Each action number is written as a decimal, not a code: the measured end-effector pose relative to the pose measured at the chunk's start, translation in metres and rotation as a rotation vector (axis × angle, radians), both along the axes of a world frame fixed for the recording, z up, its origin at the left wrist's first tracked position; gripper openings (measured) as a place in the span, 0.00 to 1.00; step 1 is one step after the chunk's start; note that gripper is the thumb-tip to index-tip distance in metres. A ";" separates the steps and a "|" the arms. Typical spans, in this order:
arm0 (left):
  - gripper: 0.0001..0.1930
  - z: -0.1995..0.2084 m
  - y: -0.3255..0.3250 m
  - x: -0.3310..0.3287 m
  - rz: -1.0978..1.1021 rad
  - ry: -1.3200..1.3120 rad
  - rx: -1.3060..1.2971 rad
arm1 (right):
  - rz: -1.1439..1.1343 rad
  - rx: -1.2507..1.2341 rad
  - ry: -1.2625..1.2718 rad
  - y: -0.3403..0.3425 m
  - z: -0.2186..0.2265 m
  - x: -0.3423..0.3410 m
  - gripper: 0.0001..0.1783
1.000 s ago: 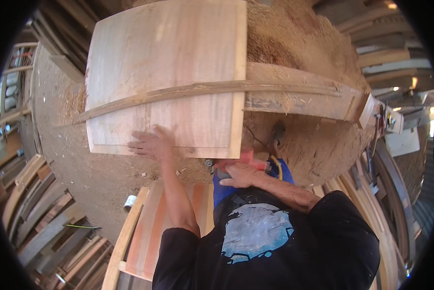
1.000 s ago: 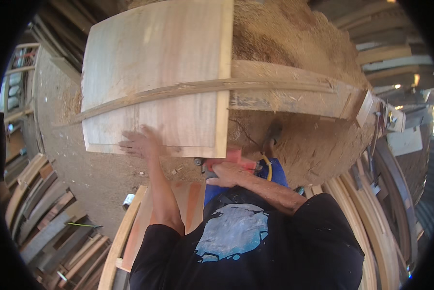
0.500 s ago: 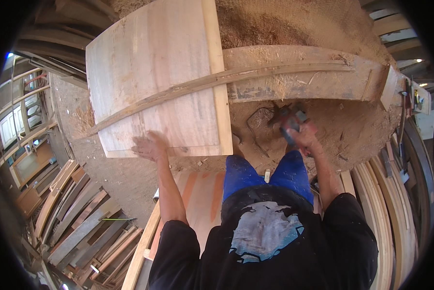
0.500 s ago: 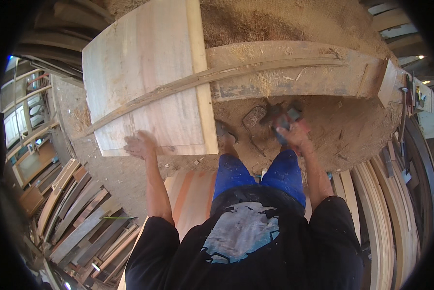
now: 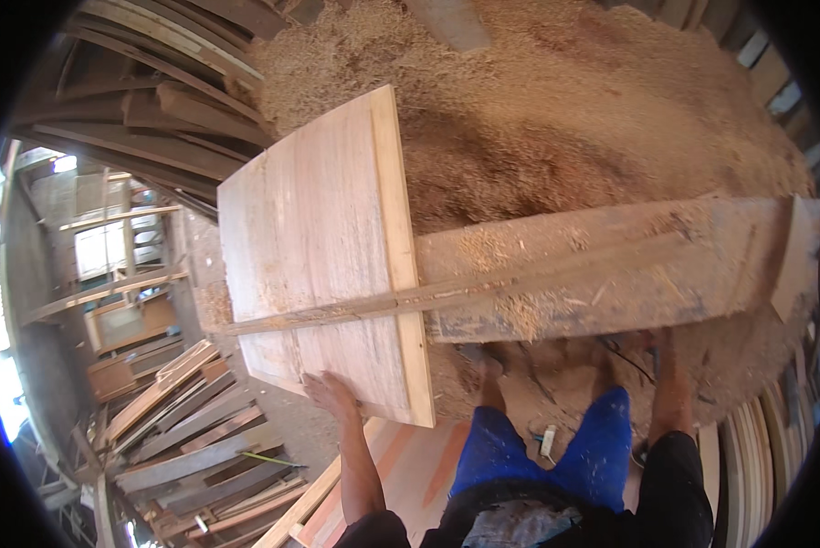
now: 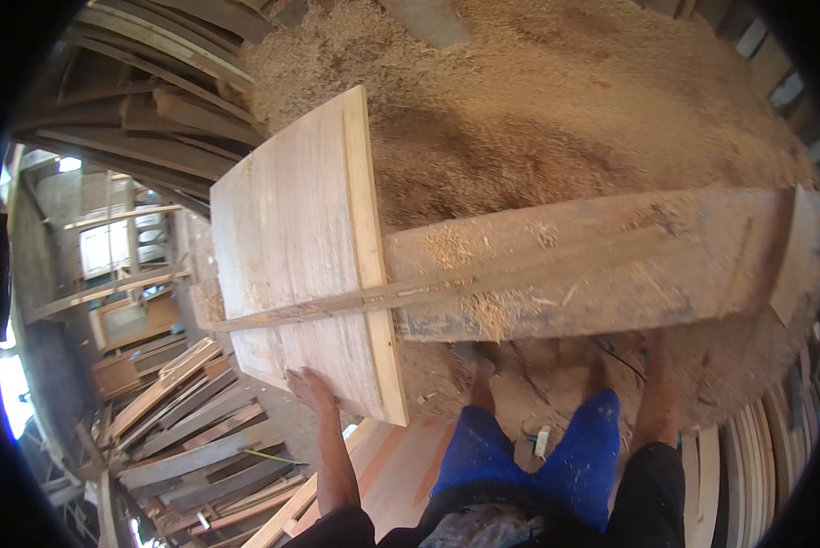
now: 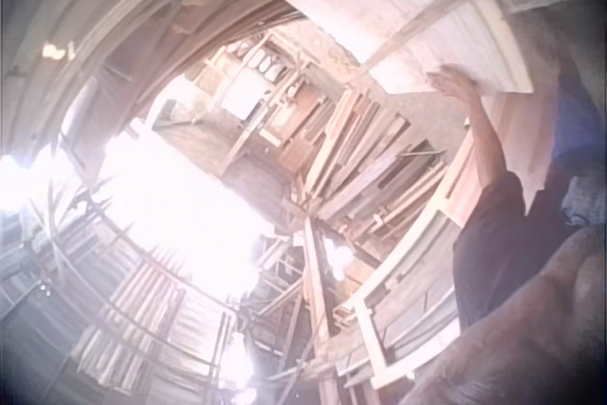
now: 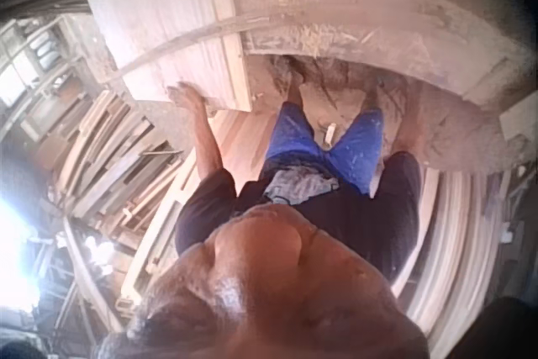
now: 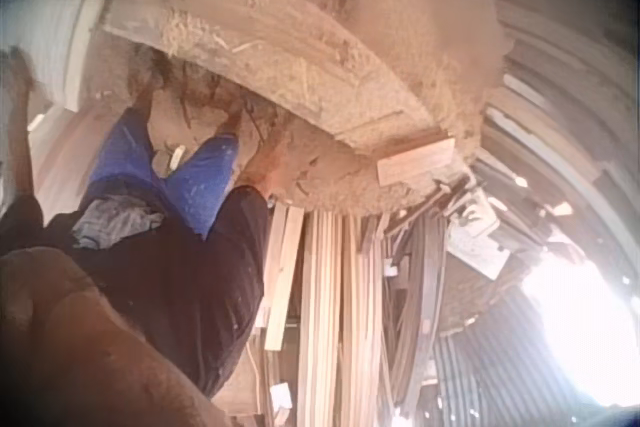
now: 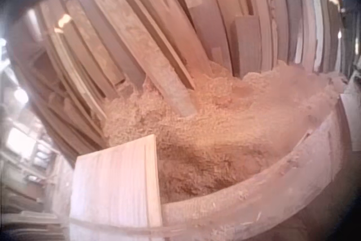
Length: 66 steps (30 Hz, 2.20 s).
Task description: The person sands the surface of a square wooden board using a power sander, turning the board to work on different areas and checking the finish by hand.
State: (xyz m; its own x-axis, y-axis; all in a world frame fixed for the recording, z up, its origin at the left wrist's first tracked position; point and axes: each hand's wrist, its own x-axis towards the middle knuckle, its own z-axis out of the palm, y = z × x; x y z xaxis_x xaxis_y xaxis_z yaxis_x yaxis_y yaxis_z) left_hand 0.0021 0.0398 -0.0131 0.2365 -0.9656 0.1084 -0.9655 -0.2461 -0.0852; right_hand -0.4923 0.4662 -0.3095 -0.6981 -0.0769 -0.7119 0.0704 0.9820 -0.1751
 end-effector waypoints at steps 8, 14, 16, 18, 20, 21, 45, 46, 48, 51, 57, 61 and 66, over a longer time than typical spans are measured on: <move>0.32 0.004 0.003 -0.005 -0.010 0.224 -0.043 | -0.023 0.119 -0.040 0.028 -0.095 -0.010 0.29; 0.33 -0.007 -0.001 0.012 0.001 0.324 -0.036 | -0.005 0.149 -0.076 0.035 -0.125 0.001 0.28; 0.33 -0.009 -0.003 0.025 -0.021 0.382 -0.021 | 0.005 0.153 -0.086 0.037 -0.128 0.004 0.27; 0.33 -0.003 0.003 0.032 -0.017 0.393 -0.041 | 0.045 0.130 -0.101 0.025 -0.131 0.008 0.27; 0.33 -0.009 -0.004 0.027 -0.037 0.427 -0.030 | 0.022 0.151 -0.093 0.041 -0.126 0.007 0.26; 0.33 -0.009 -0.004 0.025 -0.022 0.404 -0.039 | 0.031 0.151 -0.094 0.041 -0.124 0.007 0.26; 0.39 -0.010 0.004 -0.010 0.151 0.038 0.026 | 0.541 -0.516 0.623 -0.194 0.364 0.055 0.19; 0.39 -0.003 0.004 -0.012 0.143 0.062 0.018 | 0.450 -0.404 0.770 -0.196 0.365 0.039 0.20; 0.40 0.012 0.009 -0.023 0.168 0.178 0.160 | 0.136 -0.286 0.857 -0.170 0.345 0.004 0.21; 0.43 -0.002 0.005 0.010 0.099 0.183 0.183 | 0.214 0.060 0.734 -0.128 0.354 -0.020 0.23; 0.44 0.007 0.016 0.061 -0.146 0.293 0.188 | 0.286 -0.026 0.649 -0.097 0.338 -0.034 0.25; 0.49 0.026 0.030 0.021 -0.147 0.317 0.307 | 0.255 0.120 0.522 -0.110 0.371 -0.045 0.30; 0.60 0.063 0.068 -0.011 -0.229 0.277 0.492 | 0.600 -0.311 0.666 -0.177 0.357 0.008 0.39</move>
